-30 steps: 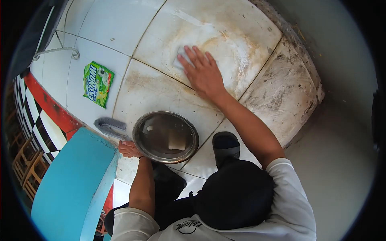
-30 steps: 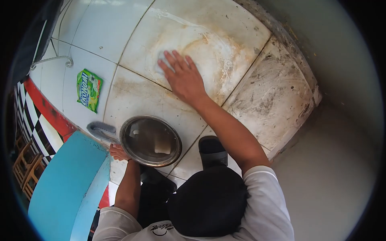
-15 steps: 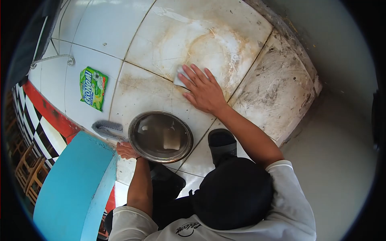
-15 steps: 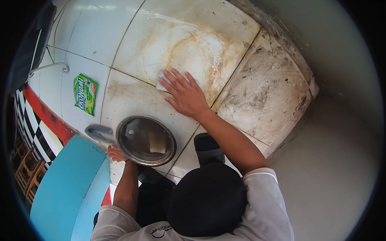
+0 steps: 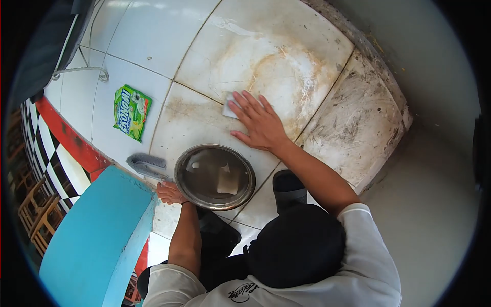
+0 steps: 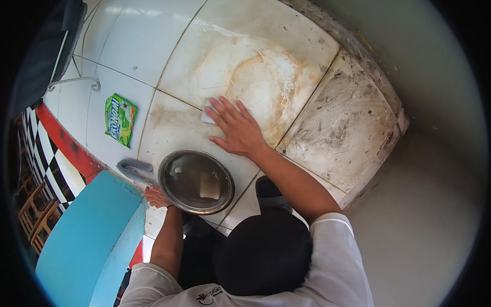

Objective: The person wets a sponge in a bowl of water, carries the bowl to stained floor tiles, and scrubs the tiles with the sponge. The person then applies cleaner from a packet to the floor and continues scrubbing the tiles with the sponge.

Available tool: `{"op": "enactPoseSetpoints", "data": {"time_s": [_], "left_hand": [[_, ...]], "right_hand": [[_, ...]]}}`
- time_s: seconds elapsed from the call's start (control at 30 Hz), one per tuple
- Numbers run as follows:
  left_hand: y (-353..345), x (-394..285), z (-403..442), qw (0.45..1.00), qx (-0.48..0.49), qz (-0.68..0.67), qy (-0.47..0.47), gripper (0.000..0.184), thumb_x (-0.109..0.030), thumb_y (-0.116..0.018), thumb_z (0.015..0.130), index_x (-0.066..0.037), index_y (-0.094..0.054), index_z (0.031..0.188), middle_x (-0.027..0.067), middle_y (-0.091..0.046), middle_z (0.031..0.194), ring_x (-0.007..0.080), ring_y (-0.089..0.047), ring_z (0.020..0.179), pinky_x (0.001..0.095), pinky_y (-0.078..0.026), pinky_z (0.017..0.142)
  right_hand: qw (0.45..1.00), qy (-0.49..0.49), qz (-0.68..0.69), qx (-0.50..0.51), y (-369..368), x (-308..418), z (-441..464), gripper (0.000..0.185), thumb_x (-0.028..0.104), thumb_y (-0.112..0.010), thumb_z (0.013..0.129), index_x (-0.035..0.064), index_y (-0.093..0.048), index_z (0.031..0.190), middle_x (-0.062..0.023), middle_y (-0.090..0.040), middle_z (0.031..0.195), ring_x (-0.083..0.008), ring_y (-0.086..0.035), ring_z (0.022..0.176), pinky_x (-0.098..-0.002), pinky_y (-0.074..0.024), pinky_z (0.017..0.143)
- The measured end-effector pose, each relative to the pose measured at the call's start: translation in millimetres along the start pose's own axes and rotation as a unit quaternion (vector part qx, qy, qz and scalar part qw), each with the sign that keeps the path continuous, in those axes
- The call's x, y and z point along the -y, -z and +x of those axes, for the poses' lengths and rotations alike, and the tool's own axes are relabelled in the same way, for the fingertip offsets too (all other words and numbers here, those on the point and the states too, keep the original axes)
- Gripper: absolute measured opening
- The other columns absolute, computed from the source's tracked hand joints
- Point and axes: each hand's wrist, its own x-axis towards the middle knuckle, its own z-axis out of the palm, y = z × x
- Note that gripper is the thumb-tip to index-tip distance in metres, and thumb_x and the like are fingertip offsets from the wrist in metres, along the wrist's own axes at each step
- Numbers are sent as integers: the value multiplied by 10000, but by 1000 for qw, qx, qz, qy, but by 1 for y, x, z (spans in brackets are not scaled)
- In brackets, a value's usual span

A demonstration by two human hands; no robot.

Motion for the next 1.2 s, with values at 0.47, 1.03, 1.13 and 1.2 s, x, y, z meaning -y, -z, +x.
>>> {"op": "enactPoseSetpoints", "data": {"time_s": [0.47, 1.03, 1.13, 1.2], "left_hand": [[8, -6, 0, 1000, 27, 11, 10, 622, -596, -293, 987, -96, -498, 1295, 144, -428, 1321, 353, -388, 1193, 542, -298, 1010], [12, -8, -3, 1000, 30, 6, 6, 664, -617, -277, 980, -75, -509, 1285, 161, -435, 1307, 365, -396, 1180, 537, -302, 980], [13, -17, -3, 999, 33, -2, 16, 673, -622, -272, 981, -76, -509, 1294, 158, -431, 1310, 360, -394, 1182, 530, -302, 977], [14, -14, -4, 1000, 25, 1, 11, 677, -623, -271, 981, -76, -507, 1301, 157, -430, 1311, 358, -393, 1183, 528, -302, 977]], "right_hand": [[999, 34, -16, 3, 10, -3, 49, 839, 604, -456, 938, 74, -233, 1549, -132, -195, 1625, -276, -181, 1502, -451, -152, 1218], [998, 36, -27, 50, 22, -23, 38, 895, 634, -522, 889, 77, -263, 1540, -129, -243, 1611, -312, -239, 1483, -482, -218, 1188], [984, -82, -161, 2, 38, -94, 24, 962, 677, -515, 881, 98, -180, 1572, -159, -172, 1629, -335, -174, 1503, -528, -193, 1192], [964, -164, -186, -93, 48, -136, 69, 949, 666, -495, 900, 72, -174, 1567, -199, -187, 1616, -362, -185, 1494, -539, -220, 1174]]}}
